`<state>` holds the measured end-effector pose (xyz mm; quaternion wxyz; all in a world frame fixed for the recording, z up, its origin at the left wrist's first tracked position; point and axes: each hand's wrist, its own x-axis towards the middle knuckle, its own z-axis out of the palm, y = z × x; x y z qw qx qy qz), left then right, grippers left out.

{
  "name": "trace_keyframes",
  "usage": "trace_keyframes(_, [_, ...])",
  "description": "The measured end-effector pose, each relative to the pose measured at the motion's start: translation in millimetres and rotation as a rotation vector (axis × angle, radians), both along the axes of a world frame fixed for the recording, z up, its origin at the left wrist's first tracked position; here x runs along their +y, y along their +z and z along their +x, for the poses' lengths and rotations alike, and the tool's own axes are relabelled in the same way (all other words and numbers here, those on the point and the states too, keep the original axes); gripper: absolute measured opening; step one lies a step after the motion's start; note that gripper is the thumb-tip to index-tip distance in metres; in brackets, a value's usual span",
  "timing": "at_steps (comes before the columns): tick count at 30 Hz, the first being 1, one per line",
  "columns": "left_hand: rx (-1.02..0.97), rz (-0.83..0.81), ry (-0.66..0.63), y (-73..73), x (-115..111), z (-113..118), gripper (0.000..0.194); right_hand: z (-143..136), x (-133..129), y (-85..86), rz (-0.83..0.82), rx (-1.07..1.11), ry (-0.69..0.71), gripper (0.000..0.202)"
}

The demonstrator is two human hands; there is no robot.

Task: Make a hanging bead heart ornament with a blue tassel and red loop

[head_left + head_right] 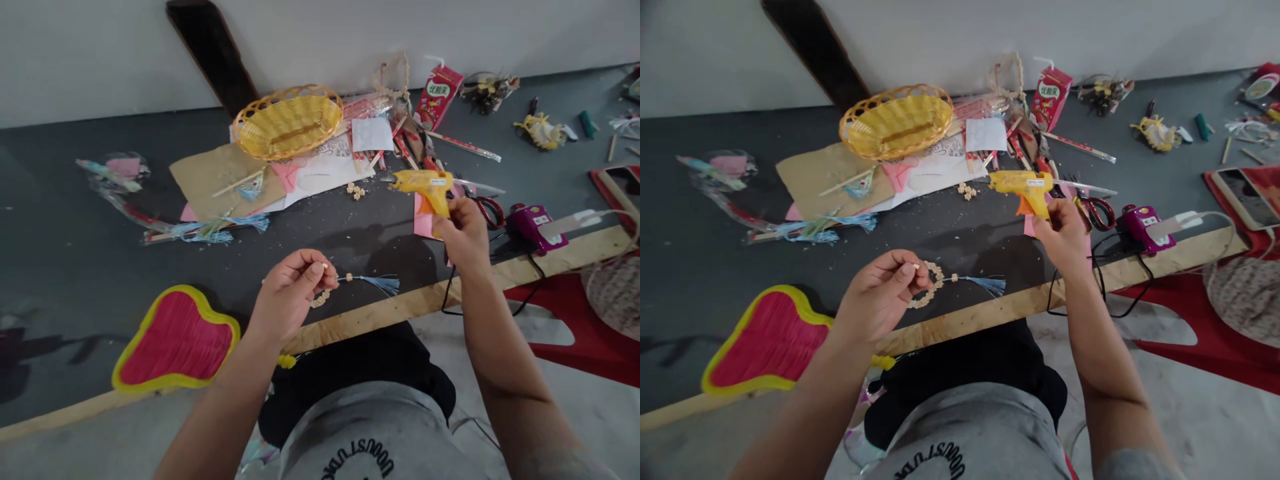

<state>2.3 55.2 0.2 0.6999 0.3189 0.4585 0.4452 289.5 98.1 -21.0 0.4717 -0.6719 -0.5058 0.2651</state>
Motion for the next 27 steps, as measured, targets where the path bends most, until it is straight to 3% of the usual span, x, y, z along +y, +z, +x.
trace_keyframes(2, [-0.032,-0.013,0.005,-0.4,0,1,0.029,-3,-8,2.5,0.012,0.253,0.082,0.028])
trace_keyframes(5, [-0.065,-0.02,0.005,-0.1,0,2,0.026,-9,-21,2.9,-0.1,0.416,0.205,0.034])
trace_keyframes(9, [-0.068,0.002,0.012,0.2,-1,3,0.019,-21,-43,0.2,-0.093,0.414,0.277,0.032])
trace_keyframes(16, [-0.047,0.038,0.092,-4.5,-1,7,0.027,-47,-76,7.6,-0.11,0.464,0.561,0.034])
trace_keyframes(27, [0.018,-0.011,0.144,0.9,2,6,0.033,-53,-92,-7.0,-0.068,0.492,0.775,0.025])
